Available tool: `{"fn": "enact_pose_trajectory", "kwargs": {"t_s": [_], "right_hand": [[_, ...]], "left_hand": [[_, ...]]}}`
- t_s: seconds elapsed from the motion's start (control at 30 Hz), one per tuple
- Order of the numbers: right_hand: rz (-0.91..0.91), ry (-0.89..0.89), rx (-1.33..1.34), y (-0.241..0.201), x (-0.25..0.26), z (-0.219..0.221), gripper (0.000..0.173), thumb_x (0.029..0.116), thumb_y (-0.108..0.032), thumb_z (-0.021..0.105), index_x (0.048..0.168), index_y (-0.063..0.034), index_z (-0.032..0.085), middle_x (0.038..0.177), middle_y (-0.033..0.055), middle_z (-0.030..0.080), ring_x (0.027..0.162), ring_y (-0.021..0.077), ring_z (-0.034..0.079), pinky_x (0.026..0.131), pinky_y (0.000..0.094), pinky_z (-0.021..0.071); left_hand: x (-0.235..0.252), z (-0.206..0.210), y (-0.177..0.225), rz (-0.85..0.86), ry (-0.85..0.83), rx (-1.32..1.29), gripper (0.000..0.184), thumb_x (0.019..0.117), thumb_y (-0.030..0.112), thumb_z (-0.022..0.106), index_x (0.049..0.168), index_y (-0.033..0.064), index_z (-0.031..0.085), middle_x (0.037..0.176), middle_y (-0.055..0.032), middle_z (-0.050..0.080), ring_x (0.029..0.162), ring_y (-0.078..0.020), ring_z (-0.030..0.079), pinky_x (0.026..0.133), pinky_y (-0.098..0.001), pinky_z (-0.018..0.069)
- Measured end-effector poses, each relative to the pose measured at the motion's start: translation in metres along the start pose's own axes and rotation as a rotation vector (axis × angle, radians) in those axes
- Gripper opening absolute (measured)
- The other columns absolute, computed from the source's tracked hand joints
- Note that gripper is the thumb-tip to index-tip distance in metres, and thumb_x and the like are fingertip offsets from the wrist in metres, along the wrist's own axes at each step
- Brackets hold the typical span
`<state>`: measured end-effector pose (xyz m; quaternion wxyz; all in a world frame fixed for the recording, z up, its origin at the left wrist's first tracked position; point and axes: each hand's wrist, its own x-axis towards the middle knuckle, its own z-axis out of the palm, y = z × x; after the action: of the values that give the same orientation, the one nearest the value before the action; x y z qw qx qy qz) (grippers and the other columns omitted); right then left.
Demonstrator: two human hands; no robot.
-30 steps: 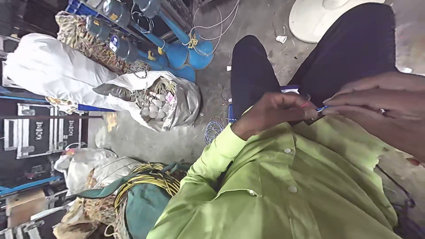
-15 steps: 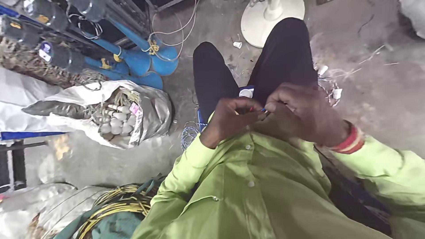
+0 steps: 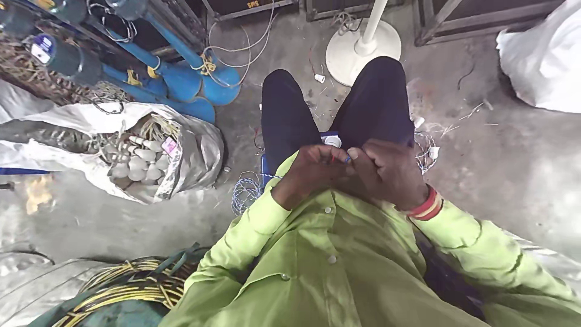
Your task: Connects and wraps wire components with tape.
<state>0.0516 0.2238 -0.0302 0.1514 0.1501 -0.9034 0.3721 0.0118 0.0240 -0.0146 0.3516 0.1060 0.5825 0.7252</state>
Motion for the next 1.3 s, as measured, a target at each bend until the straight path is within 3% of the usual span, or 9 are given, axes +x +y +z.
{"fn": "enact_pose_trajectory", "kwargs": {"t_s": [0.1,0.2,0.3,0.47,0.57,0.7,0.9,1.03,1.3], "right_hand": [[0.072,-0.079,0.093,0.002,0.004,-0.014,0.042,0.1042,-0.034,0.054,0.075,-0.0059,0.065,0.071,0.0029,0.061,0.063,0.0098,0.058,0.055,0.0274,0.0477],[0.057,-0.096,0.196,-0.001,0.013,-0.028,0.034,0.1000,-0.037,0.062,0.105,-0.0050,0.074,0.104,0.0050,0.069,0.092,0.0094,0.066,0.079,0.0256,0.0586],[0.016,-0.129,0.217,-0.006,0.024,-0.031,0.037,0.0917,-0.039,0.074,0.110,-0.0062,0.076,0.104,0.0043,0.071,0.099,0.0131,0.065,0.087,0.0308,0.0561],[0.053,-0.283,0.130,-0.018,0.036,-0.028,0.024,0.0894,-0.038,0.072,0.092,-0.0147,0.076,0.085,-0.0059,0.067,0.083,0.0057,0.061,0.074,0.0255,0.0514],[0.120,-0.351,0.175,-0.017,0.036,-0.036,0.016,0.0923,-0.029,0.068,0.091,-0.0145,0.074,0.082,-0.0077,0.066,0.074,0.0004,0.060,0.063,0.0192,0.0503],[0.228,-0.443,0.248,-0.008,0.033,-0.052,0.014,0.0958,-0.029,0.068,0.095,-0.0156,0.073,0.081,-0.0089,0.066,0.065,-0.0003,0.059,0.056,0.0185,0.0505],[0.176,-0.511,0.272,0.005,0.026,-0.059,0.016,0.0999,-0.024,0.060,0.102,-0.0126,0.071,0.091,-0.0061,0.065,0.076,0.0009,0.061,0.065,0.0184,0.0539],[0.143,-0.513,0.274,0.009,0.024,-0.058,0.016,0.1026,-0.022,0.056,0.103,-0.0114,0.068,0.095,-0.0042,0.063,0.074,0.0011,0.058,0.062,0.0174,0.0510],[0.291,-0.510,0.418,0.007,0.021,-0.060,0.012,0.0993,-0.021,0.062,0.101,-0.0121,0.070,0.084,-0.0056,0.068,0.069,0.0030,0.064,0.058,0.0191,0.0547]], "left_hand": [[0.000,0.003,0.004,-0.015,0.014,0.009,0.010,0.0873,-0.006,0.069,0.093,0.0021,0.071,0.077,-0.0038,0.067,0.063,-0.0058,0.059,0.056,-0.0206,0.0499],[-0.002,0.005,0.008,-0.021,0.016,0.027,0.010,0.0871,-0.007,0.070,0.093,0.0003,0.071,0.077,-0.0052,0.068,0.064,-0.0064,0.060,0.058,-0.0202,0.0510],[-0.002,0.006,0.005,0.018,0.012,0.058,0.011,0.0864,-0.011,0.069,0.092,-0.0017,0.071,0.076,-0.0055,0.068,0.062,-0.0059,0.060,0.055,-0.0196,0.0508],[0.000,0.011,0.002,0.081,0.079,0.300,0.009,0.0828,-0.009,0.075,0.085,-0.0020,0.070,0.072,-0.0076,0.068,0.059,-0.0092,0.061,0.052,-0.0251,0.0504],[0.001,0.012,0.002,0.082,0.082,0.387,0.007,0.0847,-0.003,0.078,0.087,-0.0016,0.072,0.071,-0.0075,0.069,0.057,-0.0095,0.062,0.053,-0.0260,0.0527],[0.007,0.009,-0.003,0.070,0.080,0.370,0.008,0.0856,0.004,0.081,0.091,0.0014,0.075,0.073,-0.0066,0.071,0.058,-0.0092,0.063,0.054,-0.0256,0.0546],[0.003,0.008,-0.003,0.108,0.018,0.300,0.006,0.0892,0.002,0.076,0.094,0.0003,0.073,0.076,-0.0078,0.071,0.061,-0.0111,0.064,0.054,-0.0251,0.0542],[0.001,0.009,0.000,0.093,0.030,0.301,0.006,0.0904,0.001,0.075,0.095,0.0010,0.072,0.076,-0.0070,0.070,0.059,-0.0103,0.063,0.052,-0.0234,0.0533],[0.005,0.009,-0.007,0.323,0.083,0.475,0.008,0.0903,0.008,0.077,0.096,0.0030,0.074,0.088,-0.0046,0.071,0.074,-0.0085,0.068,0.068,-0.0245,0.0599]]}}
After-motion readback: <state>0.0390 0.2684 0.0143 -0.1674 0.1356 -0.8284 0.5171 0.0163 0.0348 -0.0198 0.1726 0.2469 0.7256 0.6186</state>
